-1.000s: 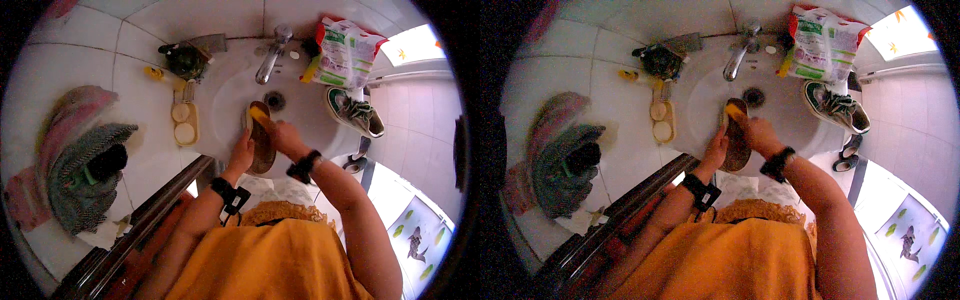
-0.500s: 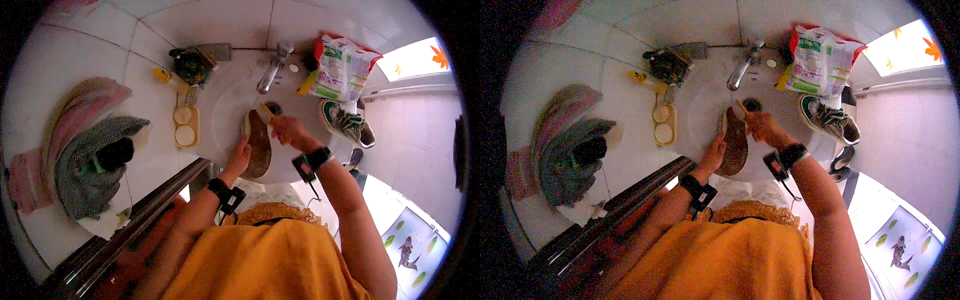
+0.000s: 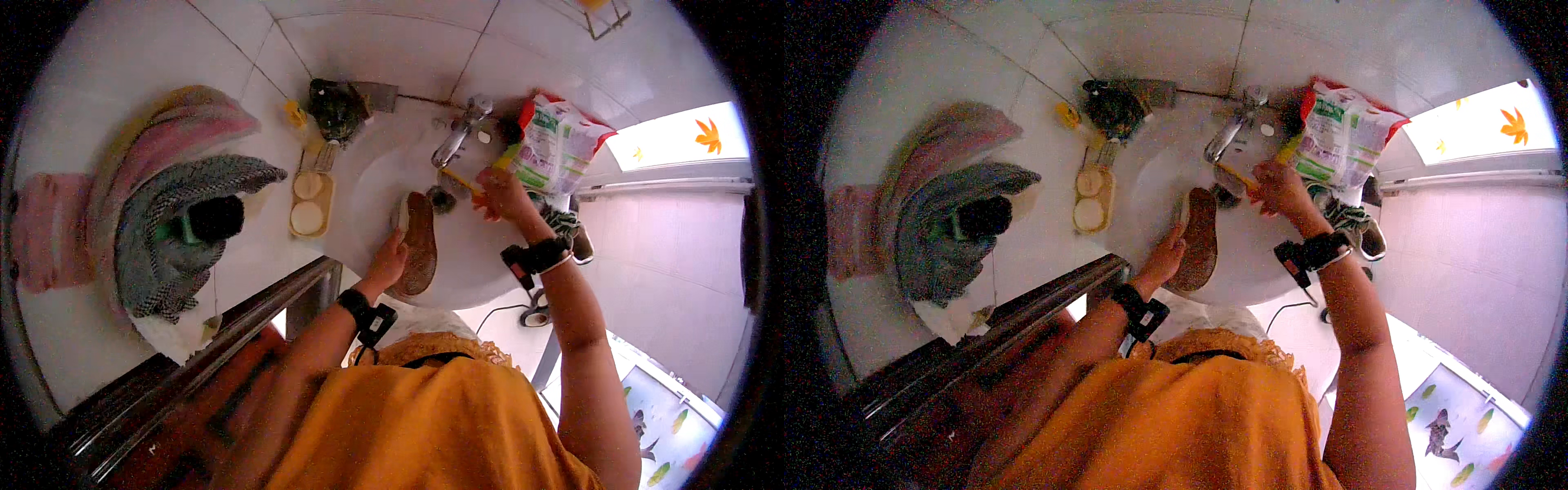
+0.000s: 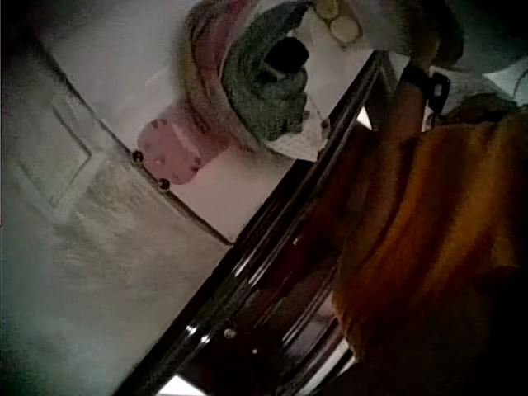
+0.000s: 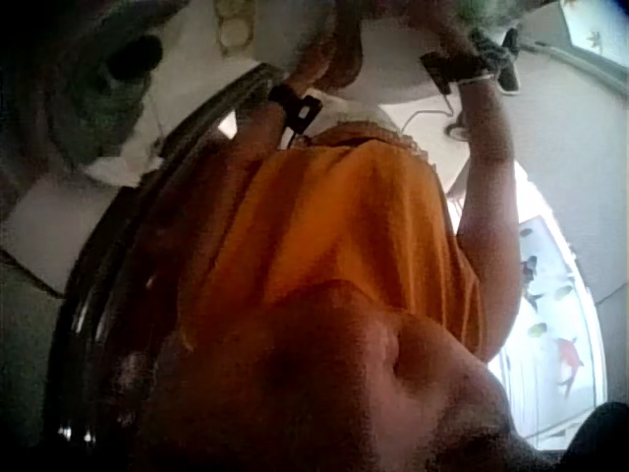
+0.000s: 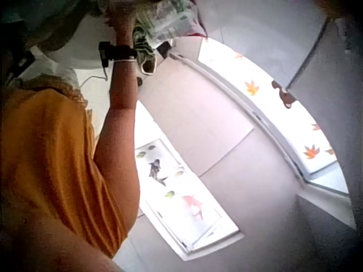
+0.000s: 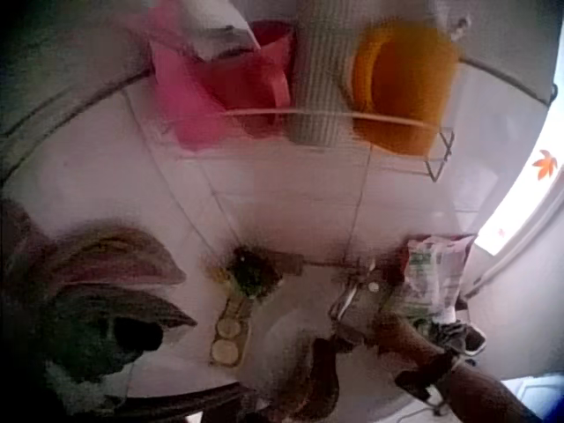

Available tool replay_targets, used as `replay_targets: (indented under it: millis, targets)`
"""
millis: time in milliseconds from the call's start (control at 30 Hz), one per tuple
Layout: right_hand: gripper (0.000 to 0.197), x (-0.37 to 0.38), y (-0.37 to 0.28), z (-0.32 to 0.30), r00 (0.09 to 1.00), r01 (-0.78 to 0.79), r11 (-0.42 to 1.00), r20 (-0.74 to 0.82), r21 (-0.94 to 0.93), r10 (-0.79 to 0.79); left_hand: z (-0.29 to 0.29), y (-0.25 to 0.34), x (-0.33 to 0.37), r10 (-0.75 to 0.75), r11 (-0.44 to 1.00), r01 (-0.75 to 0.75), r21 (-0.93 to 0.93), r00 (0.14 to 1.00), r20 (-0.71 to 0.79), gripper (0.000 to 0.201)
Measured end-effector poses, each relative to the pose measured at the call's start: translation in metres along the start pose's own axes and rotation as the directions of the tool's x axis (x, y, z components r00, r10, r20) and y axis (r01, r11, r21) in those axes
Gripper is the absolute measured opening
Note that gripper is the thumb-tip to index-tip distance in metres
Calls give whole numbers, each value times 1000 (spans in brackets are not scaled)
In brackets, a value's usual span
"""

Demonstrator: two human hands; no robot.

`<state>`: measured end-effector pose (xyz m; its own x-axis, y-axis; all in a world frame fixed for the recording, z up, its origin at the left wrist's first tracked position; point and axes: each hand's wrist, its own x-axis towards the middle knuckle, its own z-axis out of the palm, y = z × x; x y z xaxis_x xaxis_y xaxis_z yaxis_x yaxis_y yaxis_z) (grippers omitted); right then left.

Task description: The person cleans a pair of shoes in a sink by hand with a yellow brush, scrubbing the white canvas and the brown soles.

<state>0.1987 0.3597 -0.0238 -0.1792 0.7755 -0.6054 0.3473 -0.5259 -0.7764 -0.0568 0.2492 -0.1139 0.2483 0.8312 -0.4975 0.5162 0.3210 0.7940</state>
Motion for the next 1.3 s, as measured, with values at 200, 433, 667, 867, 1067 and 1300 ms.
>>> replay_targets:
  millis: [200,433,667,867,1067,1300]
  targets:
    - [29,42,-55,-43,740,153,-6,119,-988,-662,15,-24,6,168,985,-163,54,980,-107,49]
    - [22,61,-116,-44,799,268,-91,274,-959,-535,23,-48,14,371,911,-315,265,908,-194,51]
    - [18,89,-92,-54,783,167,-112,201,-980,-589,17,-39,19,-35,988,30,-149,999,-33,56]
    - [40,31,-57,-10,776,142,499,-217,-855,-592,8,-29,5,34,997,-38,-67,998,-54,59]
    - [31,-13,22,9,761,253,671,-285,-697,-583,-5,3,-4,-121,816,170,-552,985,125,64]
    - [31,-102,70,93,919,304,752,-27,-585,-393,22,5,17,-77,821,40,-570,996,-42,63]
